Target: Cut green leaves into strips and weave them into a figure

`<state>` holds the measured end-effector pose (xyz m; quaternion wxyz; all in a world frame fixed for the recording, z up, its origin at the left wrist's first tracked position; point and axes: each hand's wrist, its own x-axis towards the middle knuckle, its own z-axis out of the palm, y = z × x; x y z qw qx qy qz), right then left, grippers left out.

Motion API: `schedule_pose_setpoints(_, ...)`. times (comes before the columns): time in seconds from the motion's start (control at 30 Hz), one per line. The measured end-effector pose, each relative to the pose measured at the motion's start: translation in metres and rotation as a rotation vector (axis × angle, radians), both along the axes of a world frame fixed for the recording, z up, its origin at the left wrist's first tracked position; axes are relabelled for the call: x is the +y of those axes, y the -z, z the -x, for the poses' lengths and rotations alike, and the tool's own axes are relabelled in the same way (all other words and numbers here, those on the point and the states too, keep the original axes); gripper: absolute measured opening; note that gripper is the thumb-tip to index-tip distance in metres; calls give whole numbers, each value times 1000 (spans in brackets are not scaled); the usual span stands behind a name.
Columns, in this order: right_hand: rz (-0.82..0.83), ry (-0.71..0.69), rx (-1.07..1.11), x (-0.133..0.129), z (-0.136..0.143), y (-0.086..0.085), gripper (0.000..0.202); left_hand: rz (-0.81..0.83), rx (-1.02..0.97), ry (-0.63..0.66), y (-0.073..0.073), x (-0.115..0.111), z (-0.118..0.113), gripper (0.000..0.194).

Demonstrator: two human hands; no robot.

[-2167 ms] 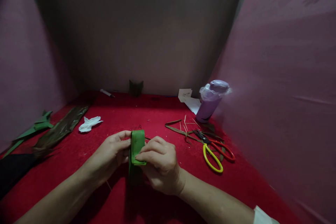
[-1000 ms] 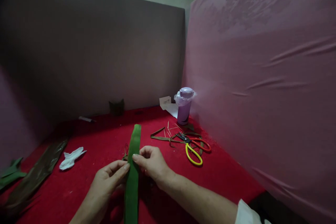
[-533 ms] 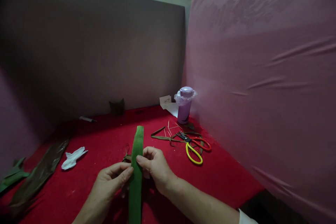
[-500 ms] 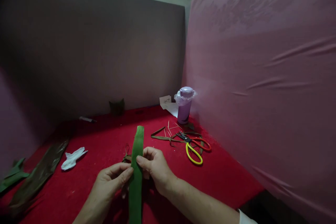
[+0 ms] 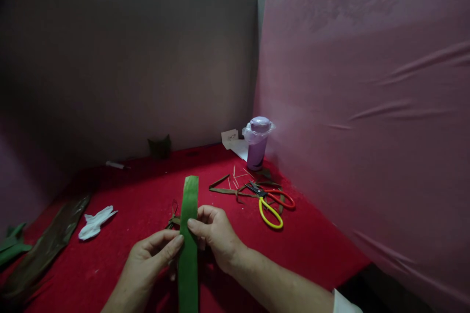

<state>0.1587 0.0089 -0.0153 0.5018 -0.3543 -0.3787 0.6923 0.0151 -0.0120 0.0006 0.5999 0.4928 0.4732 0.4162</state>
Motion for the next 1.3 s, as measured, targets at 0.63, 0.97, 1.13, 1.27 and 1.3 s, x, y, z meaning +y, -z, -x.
schedule_pose_setpoints(0.63,6,-22,-50,-1,-1,0,33,138,-183,-58,4,3,-1,17)
schedule_pose_setpoints(0.97,-41,33,-93,-3,0,1,31,104,-99,-54,4,4,-1,17)
schedule_pose_setpoints(1.13,-266,210,-98,-1,-7,-23,21,-85,-16,-222,-5,-1,-1,17)
schedule_pose_setpoints(1.27,-756,589,-215,-7,-22,-40,5,-185,0,-280,-11,-8,2,18)
schedule_pose_setpoints(1.3,-894,537,-313,-10,-25,-40,10,-115,-62,-199,-12,-9,2,23)
